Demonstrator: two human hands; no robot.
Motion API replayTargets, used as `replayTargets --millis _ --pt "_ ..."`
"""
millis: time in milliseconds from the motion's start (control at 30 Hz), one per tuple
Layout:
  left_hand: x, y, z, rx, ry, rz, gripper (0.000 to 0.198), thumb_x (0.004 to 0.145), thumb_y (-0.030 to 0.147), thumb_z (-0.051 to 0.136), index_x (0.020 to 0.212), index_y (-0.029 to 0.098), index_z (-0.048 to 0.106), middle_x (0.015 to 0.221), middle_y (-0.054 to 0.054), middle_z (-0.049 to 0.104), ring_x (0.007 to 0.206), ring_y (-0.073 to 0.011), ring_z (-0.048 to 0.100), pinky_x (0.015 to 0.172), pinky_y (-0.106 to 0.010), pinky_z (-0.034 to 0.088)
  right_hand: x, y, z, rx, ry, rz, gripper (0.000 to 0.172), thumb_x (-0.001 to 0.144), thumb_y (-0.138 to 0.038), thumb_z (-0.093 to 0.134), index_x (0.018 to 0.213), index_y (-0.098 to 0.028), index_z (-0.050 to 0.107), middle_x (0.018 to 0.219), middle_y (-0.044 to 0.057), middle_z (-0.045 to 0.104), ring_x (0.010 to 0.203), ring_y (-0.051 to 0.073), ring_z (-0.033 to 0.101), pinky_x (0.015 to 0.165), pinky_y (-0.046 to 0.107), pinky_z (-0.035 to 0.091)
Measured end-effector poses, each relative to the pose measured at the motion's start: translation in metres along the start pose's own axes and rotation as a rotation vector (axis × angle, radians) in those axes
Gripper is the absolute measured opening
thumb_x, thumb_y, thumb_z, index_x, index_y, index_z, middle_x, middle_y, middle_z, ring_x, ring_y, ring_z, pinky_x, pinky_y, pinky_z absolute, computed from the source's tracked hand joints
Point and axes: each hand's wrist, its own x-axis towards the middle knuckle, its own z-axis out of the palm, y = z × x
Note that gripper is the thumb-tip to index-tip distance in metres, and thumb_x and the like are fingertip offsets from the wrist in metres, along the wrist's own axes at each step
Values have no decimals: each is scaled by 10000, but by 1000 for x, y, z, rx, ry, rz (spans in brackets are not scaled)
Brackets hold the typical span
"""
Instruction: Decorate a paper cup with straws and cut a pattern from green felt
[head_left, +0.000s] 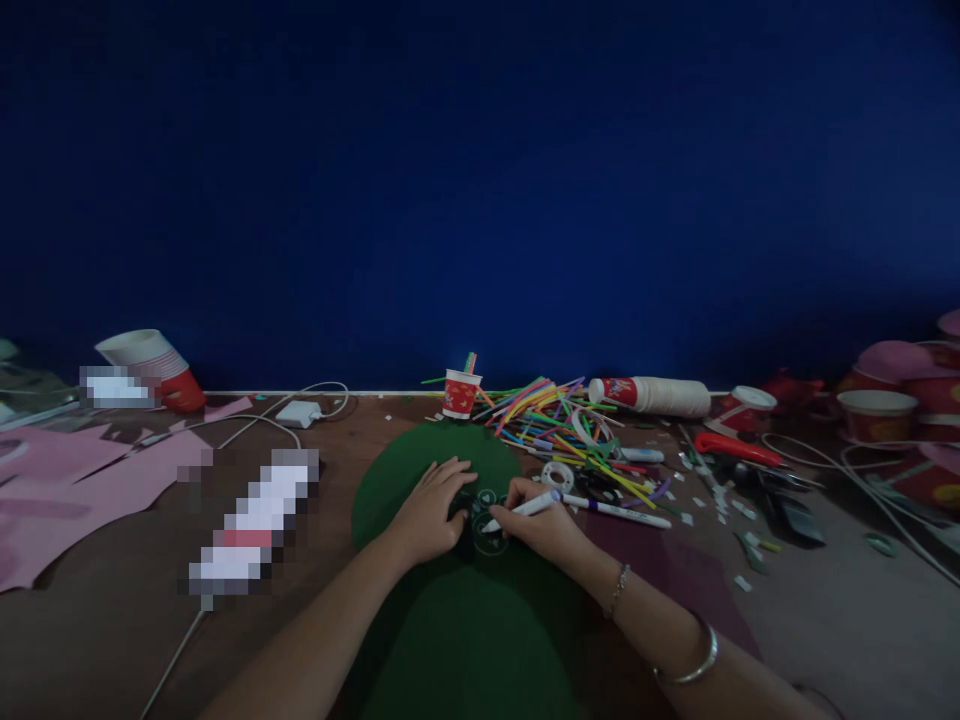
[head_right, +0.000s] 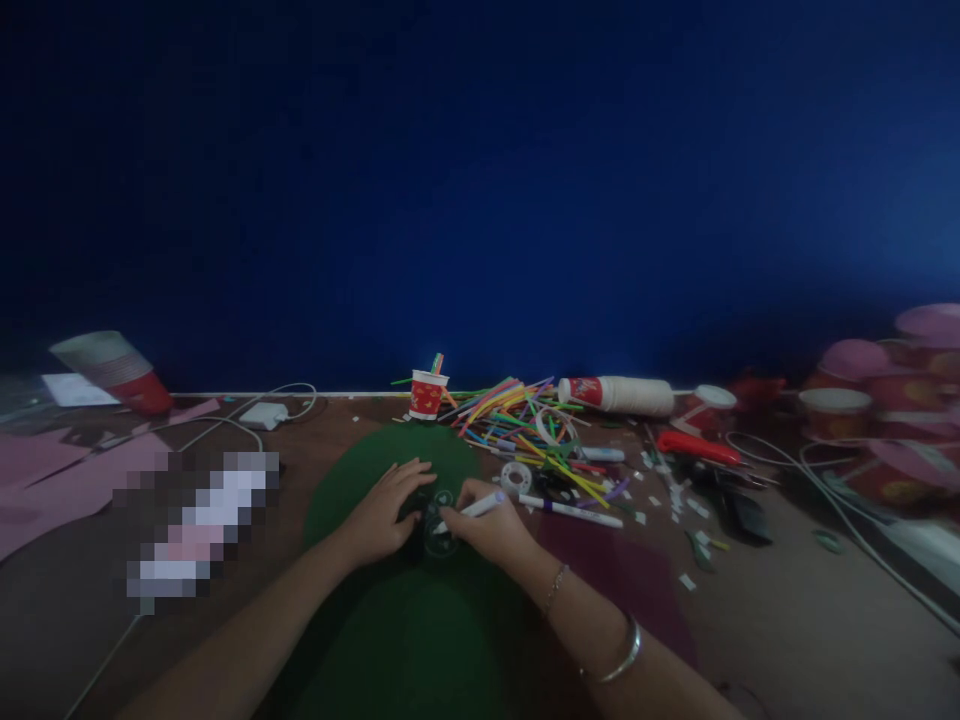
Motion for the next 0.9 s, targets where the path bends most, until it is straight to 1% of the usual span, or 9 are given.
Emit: replayTargets --millis 233,567,733,900 --pt "0 0 0 1 4 -1 514 720 101 506 1221 215 491 1380 -64 438 1328 -226 294 1110 -483 187 -1 -5 -1 -27 3 -1 223 687 -283 613 571 -197 442 465 -43 554 447 96 490 410 180 315" --pt "0 1 -1 8 -1 0 503 727 113 507 1221 208 490 1380 -67 440 1328 -227 296 1109 -484 191 0 -6 -1 -77 63 1 227 672 -275 590 547 -208 412 444 -54 504 435 92 444 412 187 305" --pt "0 0 -1 15 -7 3 485 740 126 504 1219 200 492 1378 -74 440 1327 -232 296 1108 -480 197 1 -7 0 -100 83 29 206 653 -258 568 542 -214 402 434 -64 467 417 85 392 397 189 273" --pt "0 -1 0 9 0 4 483 744 136 507 1219 217 490 1378 -61 440 1329 -232 292 1109 -484 193 1 -7 -1 -113 98 13 213 644 -249 573 531 -213 397 430 -70 446 424 87 395 406 190 280"
